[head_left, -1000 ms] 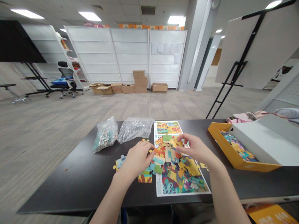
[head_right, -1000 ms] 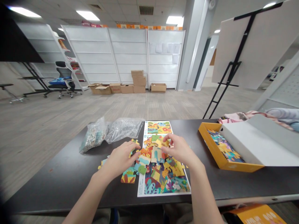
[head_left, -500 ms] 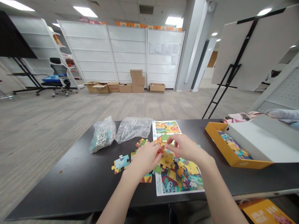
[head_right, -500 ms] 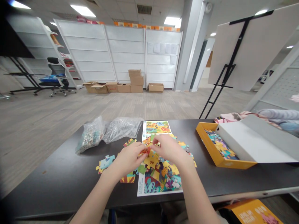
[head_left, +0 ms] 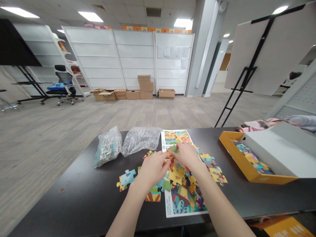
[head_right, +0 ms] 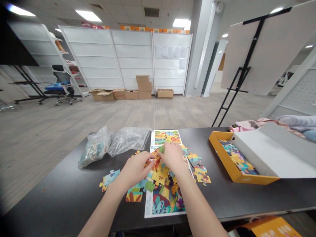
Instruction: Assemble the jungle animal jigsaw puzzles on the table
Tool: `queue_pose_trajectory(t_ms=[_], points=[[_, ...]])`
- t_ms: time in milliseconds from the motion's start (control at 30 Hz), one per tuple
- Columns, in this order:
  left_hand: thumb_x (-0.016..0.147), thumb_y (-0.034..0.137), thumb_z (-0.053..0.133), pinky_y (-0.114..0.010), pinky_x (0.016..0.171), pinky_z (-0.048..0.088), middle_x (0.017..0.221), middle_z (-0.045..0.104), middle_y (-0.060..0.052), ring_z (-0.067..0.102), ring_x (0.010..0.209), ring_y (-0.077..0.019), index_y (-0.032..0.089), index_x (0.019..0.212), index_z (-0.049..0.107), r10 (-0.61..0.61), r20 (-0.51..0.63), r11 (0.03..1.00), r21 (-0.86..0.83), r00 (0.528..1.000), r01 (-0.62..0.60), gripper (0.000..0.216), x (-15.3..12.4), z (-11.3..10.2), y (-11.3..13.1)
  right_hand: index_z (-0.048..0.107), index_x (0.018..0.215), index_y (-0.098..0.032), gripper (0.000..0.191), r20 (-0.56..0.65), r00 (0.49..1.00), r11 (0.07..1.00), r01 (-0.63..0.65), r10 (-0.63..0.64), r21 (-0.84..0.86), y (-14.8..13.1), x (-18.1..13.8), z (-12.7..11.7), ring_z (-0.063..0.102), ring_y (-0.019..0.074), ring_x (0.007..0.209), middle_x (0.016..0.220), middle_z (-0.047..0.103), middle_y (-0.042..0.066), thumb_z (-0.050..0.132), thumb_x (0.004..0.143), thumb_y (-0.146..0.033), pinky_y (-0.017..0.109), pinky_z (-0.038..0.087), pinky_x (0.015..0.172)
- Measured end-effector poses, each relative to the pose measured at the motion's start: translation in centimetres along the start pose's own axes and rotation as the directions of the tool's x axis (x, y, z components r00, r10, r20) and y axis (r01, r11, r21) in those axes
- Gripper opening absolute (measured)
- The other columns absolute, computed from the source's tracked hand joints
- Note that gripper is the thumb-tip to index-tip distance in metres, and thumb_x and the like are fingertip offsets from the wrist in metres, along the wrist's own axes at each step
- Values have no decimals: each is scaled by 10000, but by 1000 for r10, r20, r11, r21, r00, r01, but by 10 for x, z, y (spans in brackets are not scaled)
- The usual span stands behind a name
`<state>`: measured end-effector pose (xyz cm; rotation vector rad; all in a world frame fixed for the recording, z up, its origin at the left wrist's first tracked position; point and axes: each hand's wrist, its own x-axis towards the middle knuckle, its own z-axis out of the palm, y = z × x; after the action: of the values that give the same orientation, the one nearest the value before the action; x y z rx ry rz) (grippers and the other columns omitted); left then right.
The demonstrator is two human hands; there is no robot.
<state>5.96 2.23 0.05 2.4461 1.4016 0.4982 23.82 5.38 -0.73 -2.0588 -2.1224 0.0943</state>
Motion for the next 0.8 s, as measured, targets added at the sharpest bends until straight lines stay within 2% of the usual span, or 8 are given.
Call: queue_pose_trajectory(t_ms=[133,267,333,433,533,633,733,800], points=[[934,294,520,-305,758,487,1035,730,-51,688,923,-223,239,1031,690,-51,-59,996,-79,997,46,204,3,4,-6,629,1022,-155,293,2,999,997,33,-33,70,7,4,1,628,298,1001,1008,703,149,661,789,-329,365,440,862],[918,310,544,-290,721,488,962,744,-50,691,822,-201,221,1009,677,-100,-111,957,-283,989,66,185,7,10,-9,580,1006,-161,333,-44,997,972,71,-63,225,13,1,-5,603,272,1003,1049,665,128,685,696,-219,359,448,871],[928,364,537,-283,684,482,857,735,-45,685,764,-199,208,981,660,-166,-158,923,-373,973,97,205,9,12,-9,558,1003,-183,335,-56,989,913,148,-137,380,16,-6,-11,599,238,971,1042,651,89,674,689,-191,346,464,854],[927,454,538,-284,646,465,744,702,-34,658,677,-194,192,923,643,-279,-203,856,-496,938,148,282,9,10,-8,544,1026,-216,338,-73,943,723,298,-326,623,16,-21,-24,598,197,951,1041,636,40,651,708,-170,330,494,850],[904,537,559,-280,639,479,817,721,-62,667,711,-194,161,977,662,-292,-41,639,-751,955,164,396,7,1,-6,550,1051,-236,374,-95,882,548,368,-462,751,10,-38,-37,599,177,973,1088,627,18,639,705,-125,330,513,894],[809,514,714,-261,668,504,885,735,-70,681,766,-181,136,1090,660,-194,145,346,-915,970,206,475,3,-8,-5,568,1089,-254,429,-110,856,479,384,-505,789,3,-47,-44,602,188,1068,1152,625,16,641,700,-86,342,505,952],[711,409,841,-230,683,511,868,727,-41,671,740,-138,129,1134,646,-217,127,236,-955,968,179,544,-2,-14,-5,544,1159,-266,448,-138,901,407,317,-411,856,4,-47,-43,594,205,1157,1276,577,50,656,751,-121,342,528,929],[697,392,856,-221,664,518,919,730,-41,674,736,-127,139,1135,642,-251,111,204,-965,962,164,550,-5,-15,-4,534,1143,-257,377,-82,946,365,200,-314,909,9,-44,-41,648,187,1045,1244,583,61,675,797,-202,324,565,829]])
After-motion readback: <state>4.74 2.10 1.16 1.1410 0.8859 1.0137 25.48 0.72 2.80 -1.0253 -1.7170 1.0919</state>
